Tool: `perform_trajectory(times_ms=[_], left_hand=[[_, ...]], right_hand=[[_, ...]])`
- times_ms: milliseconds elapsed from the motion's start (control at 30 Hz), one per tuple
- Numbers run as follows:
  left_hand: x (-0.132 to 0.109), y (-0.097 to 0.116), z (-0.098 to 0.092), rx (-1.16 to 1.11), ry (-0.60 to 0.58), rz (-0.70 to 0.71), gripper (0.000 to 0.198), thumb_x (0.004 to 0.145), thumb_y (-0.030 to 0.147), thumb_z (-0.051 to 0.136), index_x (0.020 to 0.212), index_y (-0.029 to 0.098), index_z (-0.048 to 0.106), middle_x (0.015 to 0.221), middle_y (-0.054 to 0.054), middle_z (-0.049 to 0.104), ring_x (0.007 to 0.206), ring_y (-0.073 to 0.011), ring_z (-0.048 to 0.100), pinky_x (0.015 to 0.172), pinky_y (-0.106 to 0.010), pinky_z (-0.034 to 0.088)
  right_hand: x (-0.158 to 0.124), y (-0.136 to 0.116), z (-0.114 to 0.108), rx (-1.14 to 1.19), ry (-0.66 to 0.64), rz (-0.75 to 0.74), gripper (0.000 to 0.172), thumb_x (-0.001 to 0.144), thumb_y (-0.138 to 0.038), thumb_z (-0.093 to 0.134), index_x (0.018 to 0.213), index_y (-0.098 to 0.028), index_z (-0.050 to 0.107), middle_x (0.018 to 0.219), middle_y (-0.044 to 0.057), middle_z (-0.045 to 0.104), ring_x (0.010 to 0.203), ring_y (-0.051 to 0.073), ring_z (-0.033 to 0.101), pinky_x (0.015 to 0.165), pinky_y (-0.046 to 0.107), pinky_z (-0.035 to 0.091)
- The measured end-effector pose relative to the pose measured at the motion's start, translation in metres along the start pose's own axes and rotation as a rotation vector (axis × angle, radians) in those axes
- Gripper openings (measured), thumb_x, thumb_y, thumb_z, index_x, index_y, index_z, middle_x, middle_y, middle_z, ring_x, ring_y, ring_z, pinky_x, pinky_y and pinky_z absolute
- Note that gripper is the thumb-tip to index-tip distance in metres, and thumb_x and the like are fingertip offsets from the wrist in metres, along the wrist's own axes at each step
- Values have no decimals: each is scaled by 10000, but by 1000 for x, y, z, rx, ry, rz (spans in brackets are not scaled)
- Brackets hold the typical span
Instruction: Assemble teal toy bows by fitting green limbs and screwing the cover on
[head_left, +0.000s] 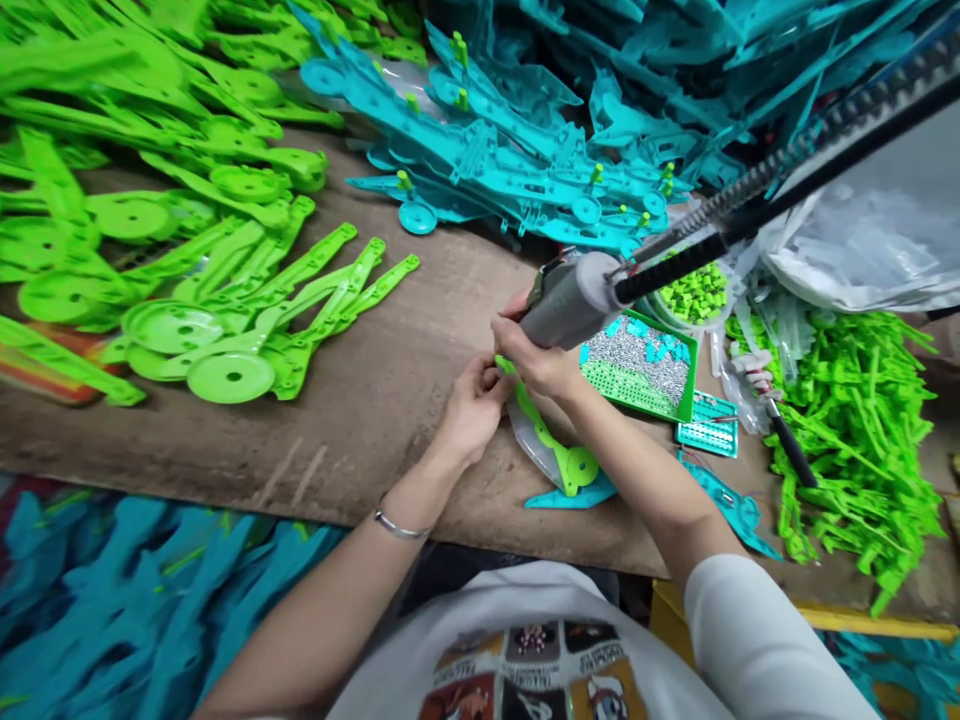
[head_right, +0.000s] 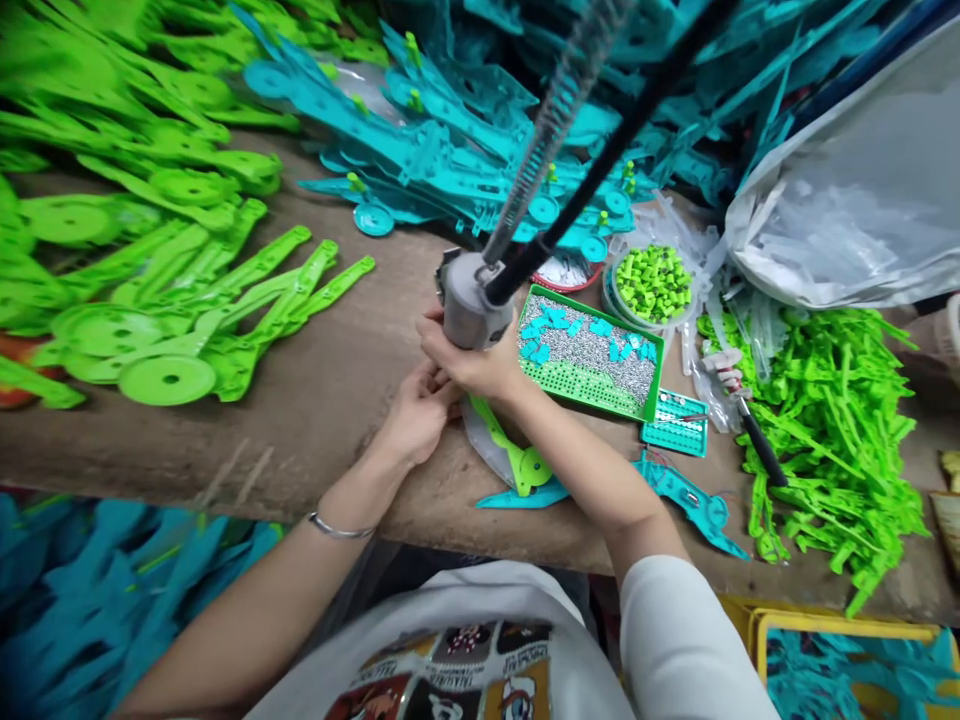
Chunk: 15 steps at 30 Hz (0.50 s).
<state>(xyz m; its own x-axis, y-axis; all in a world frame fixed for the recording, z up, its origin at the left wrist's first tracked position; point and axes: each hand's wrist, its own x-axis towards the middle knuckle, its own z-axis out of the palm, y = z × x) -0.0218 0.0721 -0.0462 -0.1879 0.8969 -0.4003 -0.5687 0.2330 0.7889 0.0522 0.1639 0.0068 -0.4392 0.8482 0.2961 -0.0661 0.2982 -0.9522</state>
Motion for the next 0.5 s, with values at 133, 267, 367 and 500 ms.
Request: perform_trajectory(times_ms=[133,267,367,500], left_hand=[[3,-6,0,5,42,68,475,662,351,901,990,174,607,726,34,669,631,-116,630,588,-215,493],[0,-2,2,11,19,45,501,690,369,876,1070,169,617,828,-4,724,679,-141,675,632,-243,535],[-1,4,2,17,4,-27,544,692,397,869,1110,180,596,991,-42,751,727,-168,716,666,-284,576],[-6,7,2,18,25,-102,550,712,408,851,1132,195,566,1119,-64,739,813,-195,749,719,-323,604]], right_hand=[[8,-1,0,-88,-110,-74,282,798,-451,738,723,-231,577,684,-11,610,645,143,596,698,336,576],[9,-10,-7,39,-78,-98,275,825,-476,727,854,-234,600,671,-33,590,578,129,576,634,324,562],[0,-19,-26,90,16,-115,288,875,-475,708,1015,-241,614,621,-66,548,504,114,538,549,294,506],[-21,-25,-55,52,203,-89,295,879,-468,725,1046,-257,605,579,-88,502,470,114,516,506,285,462]])
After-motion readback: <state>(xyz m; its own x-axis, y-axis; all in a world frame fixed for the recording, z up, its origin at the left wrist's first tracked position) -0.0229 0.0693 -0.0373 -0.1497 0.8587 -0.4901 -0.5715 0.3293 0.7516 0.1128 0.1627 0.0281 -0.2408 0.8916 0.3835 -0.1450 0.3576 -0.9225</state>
